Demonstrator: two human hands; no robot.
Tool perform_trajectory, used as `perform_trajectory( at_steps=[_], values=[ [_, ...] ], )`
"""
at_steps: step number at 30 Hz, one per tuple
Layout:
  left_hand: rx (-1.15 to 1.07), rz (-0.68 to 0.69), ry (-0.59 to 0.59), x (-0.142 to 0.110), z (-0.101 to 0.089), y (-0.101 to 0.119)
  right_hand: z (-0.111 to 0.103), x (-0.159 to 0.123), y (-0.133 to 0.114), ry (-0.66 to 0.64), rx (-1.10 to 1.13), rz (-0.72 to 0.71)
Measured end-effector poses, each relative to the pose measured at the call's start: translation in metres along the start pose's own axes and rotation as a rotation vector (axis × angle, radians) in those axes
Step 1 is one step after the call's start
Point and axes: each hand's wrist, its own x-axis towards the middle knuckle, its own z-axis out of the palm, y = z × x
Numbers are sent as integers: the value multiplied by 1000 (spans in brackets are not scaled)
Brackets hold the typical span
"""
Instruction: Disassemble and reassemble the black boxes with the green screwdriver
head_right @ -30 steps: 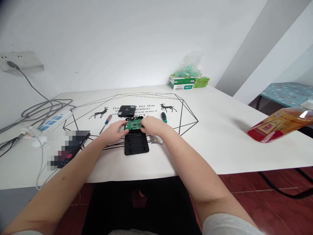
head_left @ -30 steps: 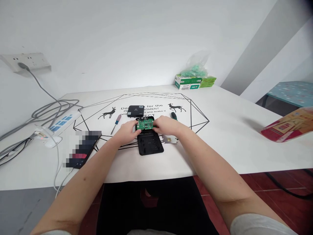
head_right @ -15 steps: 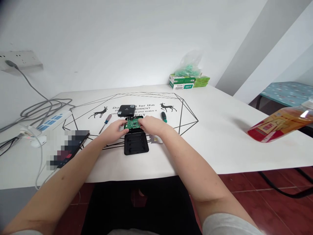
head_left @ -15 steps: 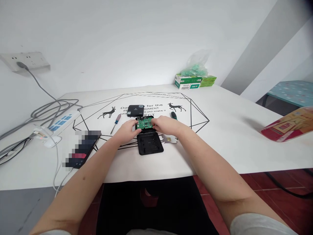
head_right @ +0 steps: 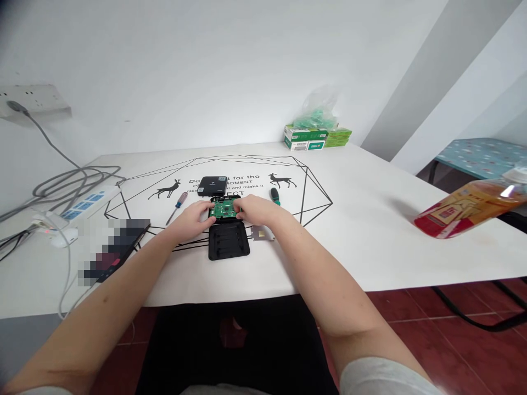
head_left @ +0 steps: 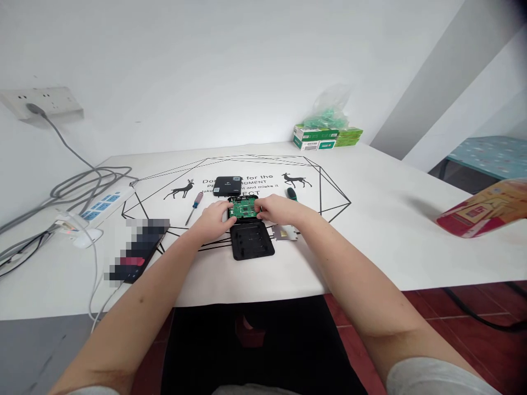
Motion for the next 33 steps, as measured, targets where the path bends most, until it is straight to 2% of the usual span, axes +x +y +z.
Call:
perform_trajectory(
  at_steps=[6, 10, 11, 14, 16, 19, 24, 29, 33],
  values=[
    [60, -26, -22, 0, 1, 5, -1, -1, 1, -37, -31, -43],
    [62, -12, -17, -4, -4, 7, -9, -10, 9, -51, 16, 79],
    [53, 2, -21, -6, -7, 8, -11, -13, 13, -78, 8, 124],
    [-5, 68, -105, -15, -19, 12, -15, -20, 19, -293, -6, 216],
    [-42, 96, -199, -20, -27, 17, -16, -21, 18, -385, -14, 225],
    [-38, 111, -274, -24, -32, 26, -18, -19, 13, -465, -21, 220],
    [5, 135, -331, -24, -26, 38, -18, -16, 13, -446, -16, 168],
    [1, 163, -319, -25, -21, 42, -14, -19, 12, -387, 40, 205],
    [-9, 182, -304, -25, -23, 41, -14, -22, 11, -349, -22, 153]
  ],
)
